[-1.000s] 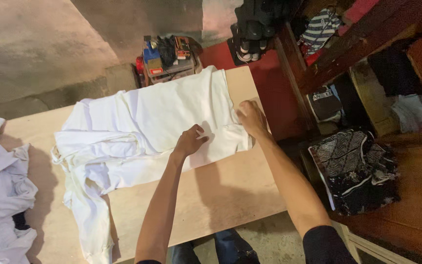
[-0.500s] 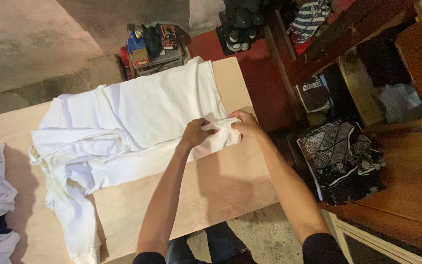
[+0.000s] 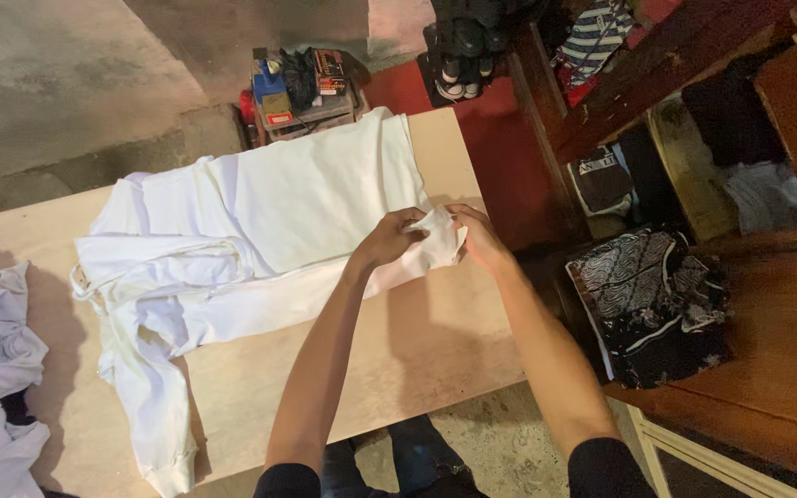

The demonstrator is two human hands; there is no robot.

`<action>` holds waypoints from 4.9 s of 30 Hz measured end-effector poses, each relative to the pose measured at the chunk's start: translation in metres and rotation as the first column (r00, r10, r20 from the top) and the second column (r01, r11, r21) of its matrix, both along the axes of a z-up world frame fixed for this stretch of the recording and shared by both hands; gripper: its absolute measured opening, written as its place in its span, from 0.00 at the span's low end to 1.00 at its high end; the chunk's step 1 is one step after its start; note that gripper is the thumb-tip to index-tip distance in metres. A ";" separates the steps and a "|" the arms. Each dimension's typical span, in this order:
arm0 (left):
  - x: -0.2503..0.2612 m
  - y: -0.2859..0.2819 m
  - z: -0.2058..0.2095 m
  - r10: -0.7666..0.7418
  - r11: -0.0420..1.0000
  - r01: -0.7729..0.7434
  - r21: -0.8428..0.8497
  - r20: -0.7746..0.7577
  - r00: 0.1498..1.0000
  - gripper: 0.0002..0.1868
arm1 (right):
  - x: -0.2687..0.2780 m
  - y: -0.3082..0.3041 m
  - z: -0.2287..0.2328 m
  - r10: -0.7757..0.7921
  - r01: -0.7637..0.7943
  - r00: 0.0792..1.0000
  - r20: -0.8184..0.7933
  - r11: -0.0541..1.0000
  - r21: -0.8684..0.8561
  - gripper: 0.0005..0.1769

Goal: The person picks up a white t-shirt from a pile, lays it flat on a table, and folds it into a small rectangular shape.

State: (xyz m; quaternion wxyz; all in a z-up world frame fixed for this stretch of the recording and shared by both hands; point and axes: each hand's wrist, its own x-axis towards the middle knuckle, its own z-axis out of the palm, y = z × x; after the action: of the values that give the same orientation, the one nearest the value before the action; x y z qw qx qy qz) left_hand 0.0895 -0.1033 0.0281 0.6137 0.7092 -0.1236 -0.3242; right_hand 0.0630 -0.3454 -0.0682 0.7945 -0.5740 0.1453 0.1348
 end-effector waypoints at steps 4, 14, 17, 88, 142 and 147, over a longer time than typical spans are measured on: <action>0.002 0.000 -0.012 0.022 0.999 -0.016 -0.051 0.124 0.992 0.11 | 0.001 0.003 0.001 0.040 -0.036 0.999 0.032 0.992 -0.119 0.23; -0.003 0.010 -0.030 0.057 0.801 -0.215 0.558 0.287 0.956 0.33 | 0.006 0.015 -0.023 -0.170 0.251 0.967 0.189 0.761 -0.598 0.21; -0.004 0.012 -0.042 0.072 0.813 -0.226 0.537 0.292 0.954 0.29 | 0.002 0.017 -0.020 -0.101 0.141 0.990 0.099 0.639 -0.756 0.19; -0.045 0.467 0.028 0.060 0.700 -0.454 0.552 0.588 0.807 0.11 | -0.103 0.513 0.068 0.404 -0.258 0.910 0.098 0.735 -0.627 0.08; -0.003 0.536 -0.007 0.346 0.938 -0.342 0.056 -0.200 0.917 0.06 | -0.164 0.612 0.155 0.020 -0.051 0.996 -0.090 0.933 -0.356 0.35; -0.024 0.526 -0.016 0.228 0.971 -0.173 0.167 -0.418 0.879 0.14 | -0.169 0.613 0.155 -0.033 0.033 0.999 0.006 0.947 -0.321 0.37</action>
State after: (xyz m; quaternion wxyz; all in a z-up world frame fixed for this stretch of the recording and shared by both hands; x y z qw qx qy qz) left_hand 0.0651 0.4227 0.0125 0.6104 0.6650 0.1111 -0.4158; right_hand -0.1060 0.2676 0.0868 0.6928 -0.6931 0.1747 0.0959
